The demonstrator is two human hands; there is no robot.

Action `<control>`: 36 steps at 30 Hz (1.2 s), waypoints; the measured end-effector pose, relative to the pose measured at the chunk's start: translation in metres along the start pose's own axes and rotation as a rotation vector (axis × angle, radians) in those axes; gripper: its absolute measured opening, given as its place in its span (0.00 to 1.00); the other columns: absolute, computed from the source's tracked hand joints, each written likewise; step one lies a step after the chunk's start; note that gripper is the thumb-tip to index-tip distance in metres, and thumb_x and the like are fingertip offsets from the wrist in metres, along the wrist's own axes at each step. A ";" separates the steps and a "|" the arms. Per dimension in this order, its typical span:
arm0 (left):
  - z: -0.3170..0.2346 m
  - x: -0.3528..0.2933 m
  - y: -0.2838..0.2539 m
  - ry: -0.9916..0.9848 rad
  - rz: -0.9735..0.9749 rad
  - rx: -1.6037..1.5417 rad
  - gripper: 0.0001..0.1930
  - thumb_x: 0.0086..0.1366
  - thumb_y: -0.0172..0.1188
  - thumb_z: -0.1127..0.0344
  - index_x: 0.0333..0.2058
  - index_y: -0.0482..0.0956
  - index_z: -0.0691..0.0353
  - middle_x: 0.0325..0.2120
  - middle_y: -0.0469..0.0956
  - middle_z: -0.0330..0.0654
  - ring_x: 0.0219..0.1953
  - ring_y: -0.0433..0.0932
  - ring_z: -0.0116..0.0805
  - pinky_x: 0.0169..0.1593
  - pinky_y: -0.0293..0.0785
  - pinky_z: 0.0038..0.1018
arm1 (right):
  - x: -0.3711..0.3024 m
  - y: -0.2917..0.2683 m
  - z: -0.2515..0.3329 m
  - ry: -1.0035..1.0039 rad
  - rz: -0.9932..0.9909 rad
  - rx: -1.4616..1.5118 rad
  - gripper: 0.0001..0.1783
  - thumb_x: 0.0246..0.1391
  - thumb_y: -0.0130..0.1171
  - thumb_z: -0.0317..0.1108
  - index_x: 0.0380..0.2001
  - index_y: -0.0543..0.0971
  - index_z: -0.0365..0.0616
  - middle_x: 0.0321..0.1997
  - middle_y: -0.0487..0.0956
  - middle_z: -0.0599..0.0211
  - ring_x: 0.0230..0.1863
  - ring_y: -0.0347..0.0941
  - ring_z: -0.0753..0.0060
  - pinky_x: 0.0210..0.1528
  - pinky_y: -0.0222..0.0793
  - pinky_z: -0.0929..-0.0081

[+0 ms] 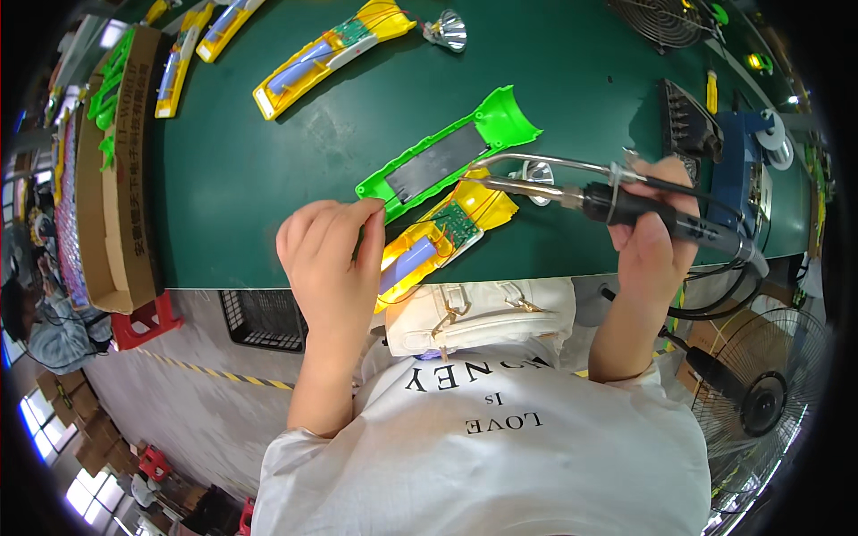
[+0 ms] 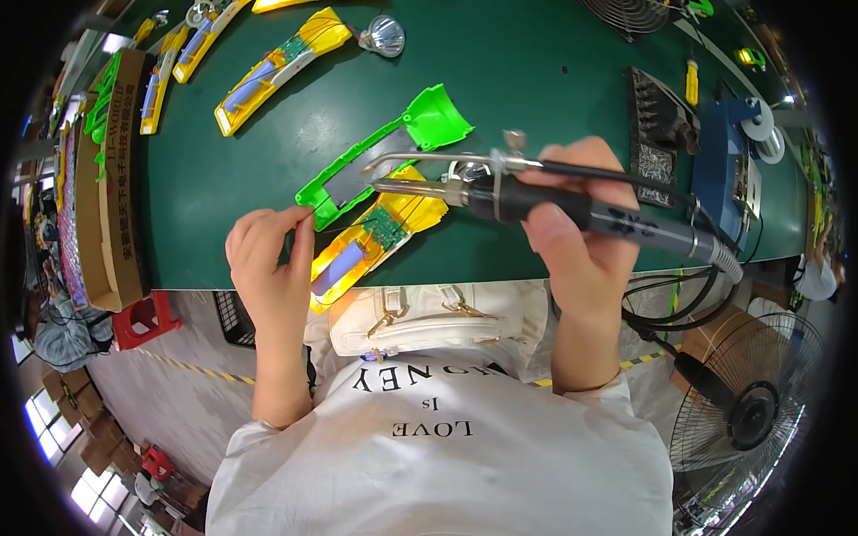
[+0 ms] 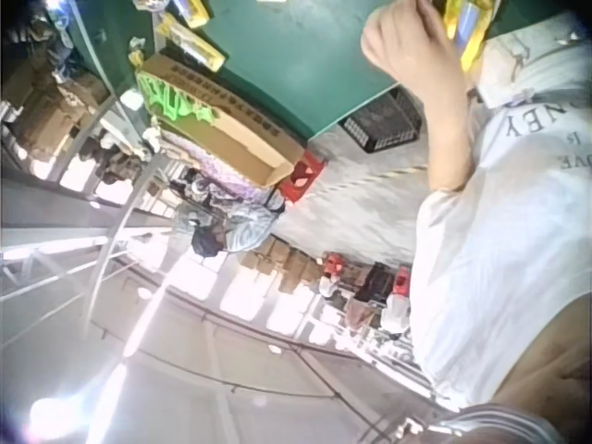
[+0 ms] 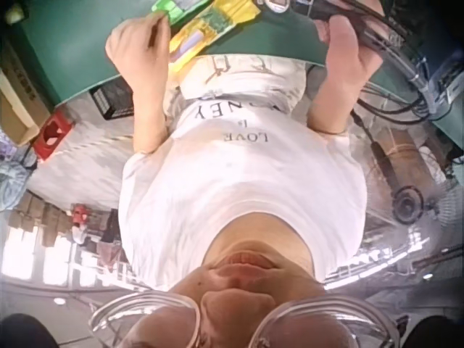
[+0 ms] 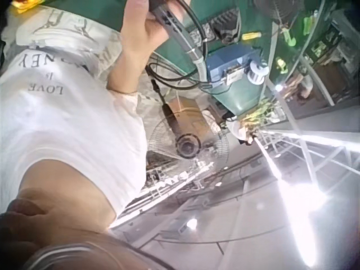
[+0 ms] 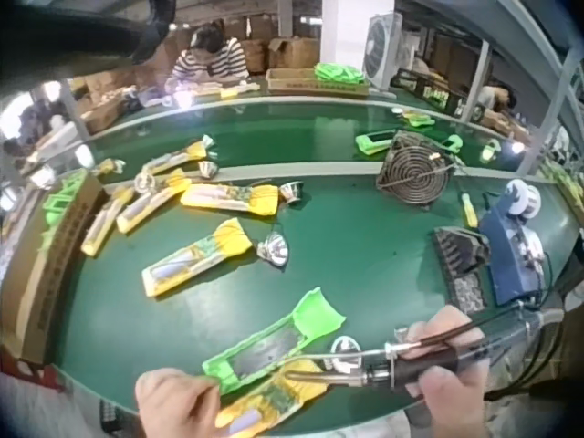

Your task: The person solders wires inside flashlight casings using a soldering iron, fits the plastic housing components together by hand, and slides the assembled flashlights along the assembly line table.

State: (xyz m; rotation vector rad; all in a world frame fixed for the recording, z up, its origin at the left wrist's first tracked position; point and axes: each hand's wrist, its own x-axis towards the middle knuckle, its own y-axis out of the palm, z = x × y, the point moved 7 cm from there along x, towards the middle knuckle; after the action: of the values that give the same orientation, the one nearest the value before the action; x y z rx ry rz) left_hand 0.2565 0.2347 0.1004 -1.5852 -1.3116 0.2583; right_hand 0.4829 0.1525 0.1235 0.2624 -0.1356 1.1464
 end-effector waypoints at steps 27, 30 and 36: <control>0.010 0.032 0.019 0.042 0.491 0.030 0.04 0.40 0.56 0.74 0.19 0.74 0.62 0.17 0.70 0.39 0.23 0.70 0.36 0.26 0.65 0.28 | 0.046 0.049 -0.065 0.241 0.286 -0.187 0.07 0.39 0.52 0.24 0.27 0.71 0.36 0.22 0.68 0.72 0.16 0.61 0.88 0.17 0.56 0.89; 0.010 0.031 0.020 0.042 0.494 0.019 0.03 0.40 0.56 0.74 0.19 0.74 0.62 0.17 0.70 0.39 0.24 0.70 0.36 0.27 0.65 0.28 | 0.045 0.053 -0.065 0.244 0.331 -0.166 0.07 0.39 0.53 0.25 0.27 0.71 0.36 0.23 0.68 0.72 0.18 0.61 0.88 0.18 0.58 0.89; 0.007 0.033 0.020 0.056 0.488 0.072 0.03 0.41 0.55 0.74 0.19 0.74 0.62 0.17 0.70 0.39 0.23 0.70 0.36 0.27 0.65 0.28 | 0.044 0.054 -0.063 0.278 0.317 -0.166 0.08 0.40 0.54 0.26 0.27 0.71 0.36 0.24 0.68 0.72 0.21 0.64 0.86 0.21 0.59 0.89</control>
State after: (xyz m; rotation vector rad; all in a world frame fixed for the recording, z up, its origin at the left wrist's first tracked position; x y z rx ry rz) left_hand 0.2764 0.2682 0.0952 -1.8196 -0.8465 0.5501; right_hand 0.4496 0.2294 0.0809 -0.0712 -0.0260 1.4651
